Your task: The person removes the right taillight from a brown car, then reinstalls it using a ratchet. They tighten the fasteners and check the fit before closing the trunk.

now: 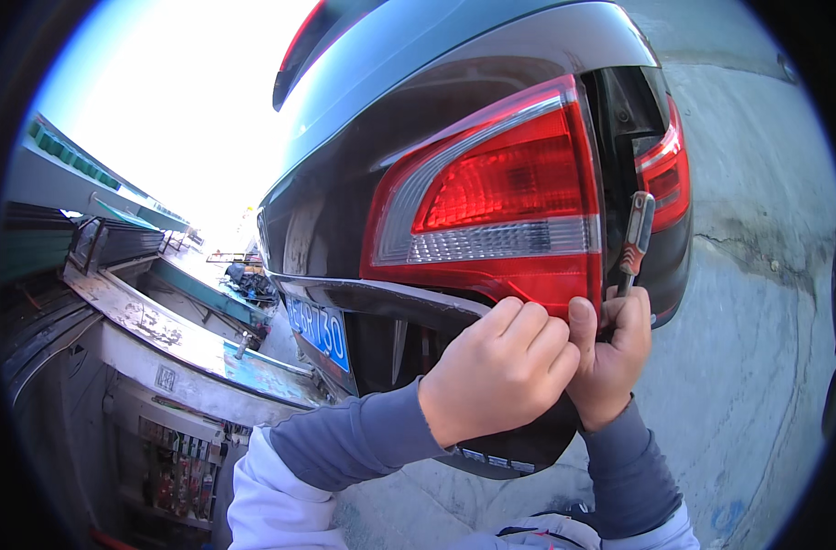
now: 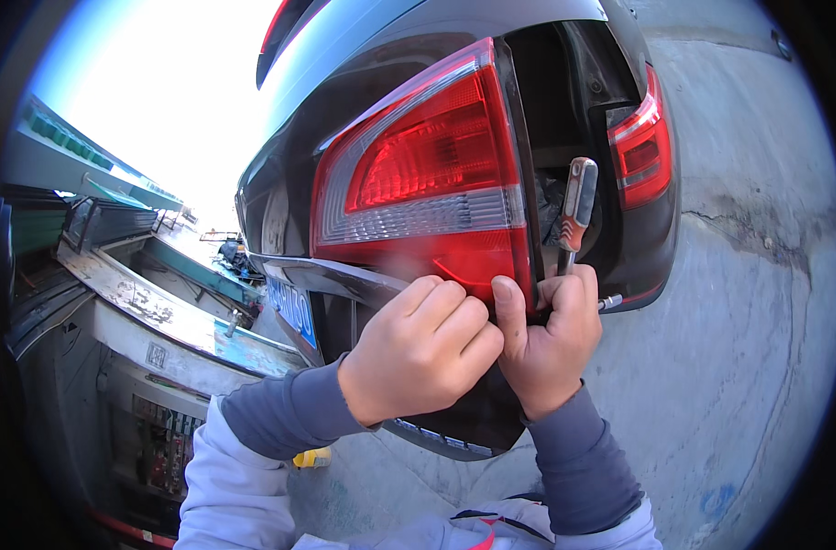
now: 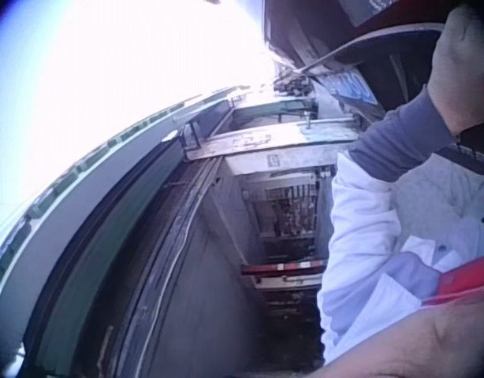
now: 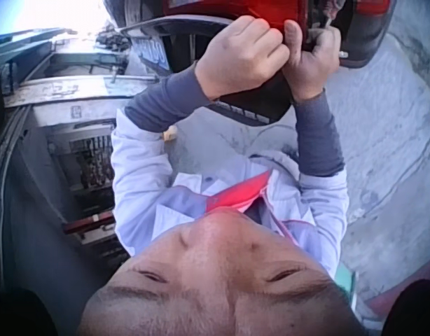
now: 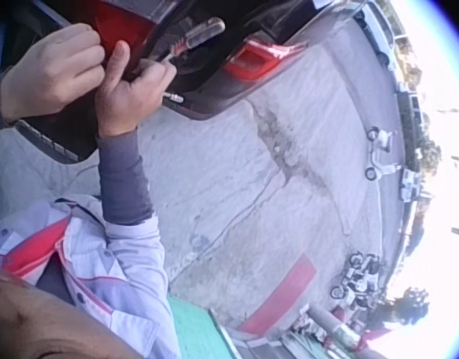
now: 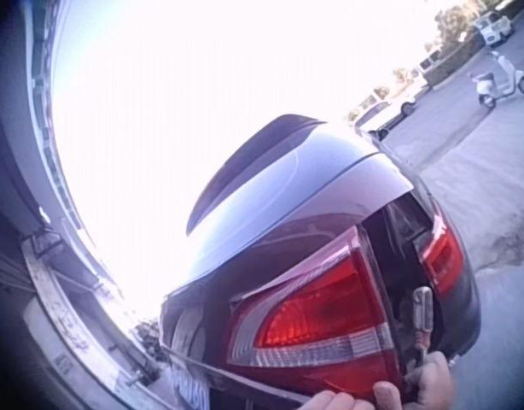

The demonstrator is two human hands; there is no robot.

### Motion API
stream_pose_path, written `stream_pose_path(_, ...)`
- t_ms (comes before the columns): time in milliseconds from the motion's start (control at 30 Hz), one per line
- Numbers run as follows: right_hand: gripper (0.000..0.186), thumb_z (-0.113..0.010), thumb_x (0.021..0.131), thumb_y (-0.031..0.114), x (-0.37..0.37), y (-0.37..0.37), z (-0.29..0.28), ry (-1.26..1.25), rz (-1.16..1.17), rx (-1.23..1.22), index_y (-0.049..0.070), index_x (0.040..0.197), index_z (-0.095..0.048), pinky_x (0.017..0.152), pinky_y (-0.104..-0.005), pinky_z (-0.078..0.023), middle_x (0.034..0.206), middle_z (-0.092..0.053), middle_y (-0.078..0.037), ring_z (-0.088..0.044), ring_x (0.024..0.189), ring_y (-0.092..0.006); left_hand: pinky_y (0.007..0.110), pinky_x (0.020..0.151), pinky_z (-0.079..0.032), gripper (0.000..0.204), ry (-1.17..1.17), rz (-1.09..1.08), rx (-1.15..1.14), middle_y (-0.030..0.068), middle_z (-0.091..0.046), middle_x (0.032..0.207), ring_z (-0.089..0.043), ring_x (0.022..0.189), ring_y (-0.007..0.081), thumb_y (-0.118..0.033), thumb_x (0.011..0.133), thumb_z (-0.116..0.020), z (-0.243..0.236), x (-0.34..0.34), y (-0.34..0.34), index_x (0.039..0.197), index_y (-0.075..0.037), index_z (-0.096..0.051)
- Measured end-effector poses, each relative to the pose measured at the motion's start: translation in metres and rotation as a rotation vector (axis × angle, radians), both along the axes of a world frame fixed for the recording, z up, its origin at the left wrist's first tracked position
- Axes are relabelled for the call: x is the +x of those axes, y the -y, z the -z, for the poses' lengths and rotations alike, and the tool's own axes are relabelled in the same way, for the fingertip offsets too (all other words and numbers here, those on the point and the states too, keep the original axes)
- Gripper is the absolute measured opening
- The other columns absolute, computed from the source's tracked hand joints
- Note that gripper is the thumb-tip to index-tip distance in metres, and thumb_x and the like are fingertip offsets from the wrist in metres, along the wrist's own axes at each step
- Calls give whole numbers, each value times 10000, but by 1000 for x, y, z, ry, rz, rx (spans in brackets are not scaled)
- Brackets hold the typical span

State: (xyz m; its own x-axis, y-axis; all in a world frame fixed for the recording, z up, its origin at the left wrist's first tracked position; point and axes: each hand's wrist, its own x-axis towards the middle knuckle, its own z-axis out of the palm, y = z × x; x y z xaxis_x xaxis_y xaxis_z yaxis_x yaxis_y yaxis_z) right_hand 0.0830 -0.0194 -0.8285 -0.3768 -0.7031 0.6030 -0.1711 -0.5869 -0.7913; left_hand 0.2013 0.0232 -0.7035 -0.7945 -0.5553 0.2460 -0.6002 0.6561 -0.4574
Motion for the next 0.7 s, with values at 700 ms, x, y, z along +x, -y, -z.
stream_pose_path(700, 491, -744, 1023, 403, -2, -1, 12, 129, -199, 37, 53, 862, -441, 694, -305, -370, 892, -432, -71, -426, 777, -188, 352, 810, -556, 106, -85, -99, 60, 76, -648, 870, -648, 843, 235, -147, 833, -682, 3, -3, -3, 853, -44, -693)
